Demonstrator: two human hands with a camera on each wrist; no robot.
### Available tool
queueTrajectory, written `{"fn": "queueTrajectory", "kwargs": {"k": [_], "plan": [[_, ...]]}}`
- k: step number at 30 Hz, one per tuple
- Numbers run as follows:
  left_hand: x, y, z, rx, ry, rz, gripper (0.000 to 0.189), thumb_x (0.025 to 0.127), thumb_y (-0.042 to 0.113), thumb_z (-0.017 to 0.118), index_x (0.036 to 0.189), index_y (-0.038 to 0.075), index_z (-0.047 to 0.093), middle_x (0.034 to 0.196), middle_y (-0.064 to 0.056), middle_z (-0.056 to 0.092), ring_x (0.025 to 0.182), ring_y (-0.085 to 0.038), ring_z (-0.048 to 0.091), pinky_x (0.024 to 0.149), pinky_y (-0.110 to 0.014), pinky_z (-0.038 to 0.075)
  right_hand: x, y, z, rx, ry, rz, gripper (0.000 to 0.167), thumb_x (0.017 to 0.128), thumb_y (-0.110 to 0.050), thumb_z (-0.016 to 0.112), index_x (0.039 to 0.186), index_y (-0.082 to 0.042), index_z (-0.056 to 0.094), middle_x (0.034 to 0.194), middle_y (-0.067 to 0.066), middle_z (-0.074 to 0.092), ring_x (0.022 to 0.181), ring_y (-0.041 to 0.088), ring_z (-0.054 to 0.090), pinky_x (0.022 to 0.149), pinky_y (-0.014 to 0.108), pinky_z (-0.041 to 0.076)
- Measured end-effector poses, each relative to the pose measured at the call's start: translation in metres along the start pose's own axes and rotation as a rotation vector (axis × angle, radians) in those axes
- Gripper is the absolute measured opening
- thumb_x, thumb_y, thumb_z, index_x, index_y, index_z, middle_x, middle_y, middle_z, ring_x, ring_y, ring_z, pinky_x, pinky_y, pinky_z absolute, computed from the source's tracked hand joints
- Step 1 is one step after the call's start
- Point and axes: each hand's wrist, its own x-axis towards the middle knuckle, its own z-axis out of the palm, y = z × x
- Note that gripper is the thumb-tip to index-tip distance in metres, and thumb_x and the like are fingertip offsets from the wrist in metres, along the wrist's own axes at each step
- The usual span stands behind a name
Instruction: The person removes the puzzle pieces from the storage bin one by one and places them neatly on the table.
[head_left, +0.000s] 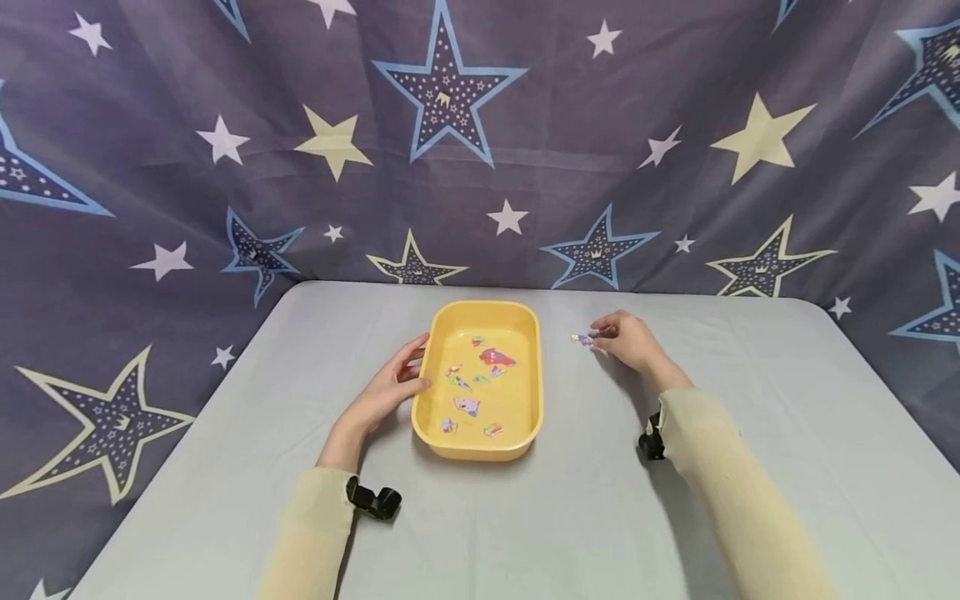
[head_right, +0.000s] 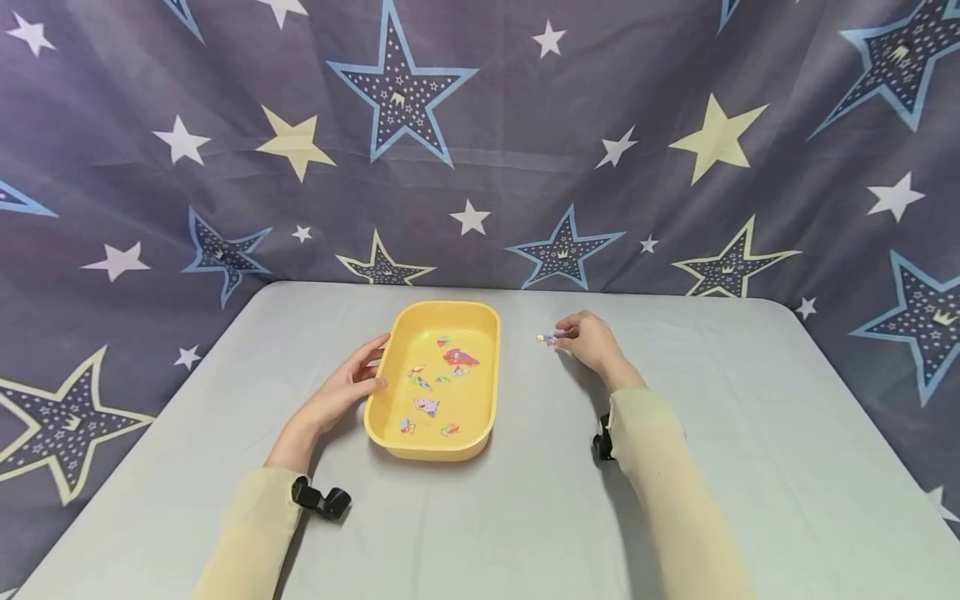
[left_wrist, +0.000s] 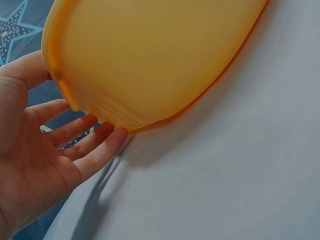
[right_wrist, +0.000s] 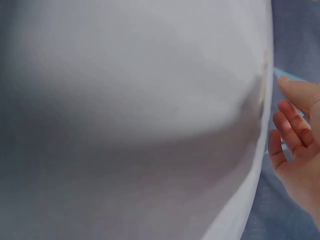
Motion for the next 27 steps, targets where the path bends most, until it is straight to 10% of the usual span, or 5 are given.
{"fn": "queueTrajectory", "kwargs": {"k": [10,27], "plan": [[-0.014,0.024,0.006,0.01,-0.016,0.009,0.072,0.084,0.003,0.053,0.146,0.014,0.019,0.142,-0.021,0.029,0.124,-0.039,0.037,0.104,-0.051,0.026,0.004,-0.042,0.003,0.003,0.04,-0.115,0.029,0.08,-0.016,0.066,0.107,-0.006,0.066,0.109,0.012,0.059,0.096,0.026,0.057,0.076,0.037,0.048],[-0.015,0.024,0.006,0.004,-0.014,-0.004,0.072,0.084,0.004,0.054,0.146,0.016,0.02,0.142,-0.019,0.03,0.124,-0.036,0.038,0.101,-0.048,0.031,-0.008,-0.11,0.018,0.026,-0.074,-0.373,0.024,0.079,-0.015,0.067,0.102,-0.008,0.067,0.098,0.004,0.064,0.091,0.021,0.058,0.078,0.034,0.046]]}}
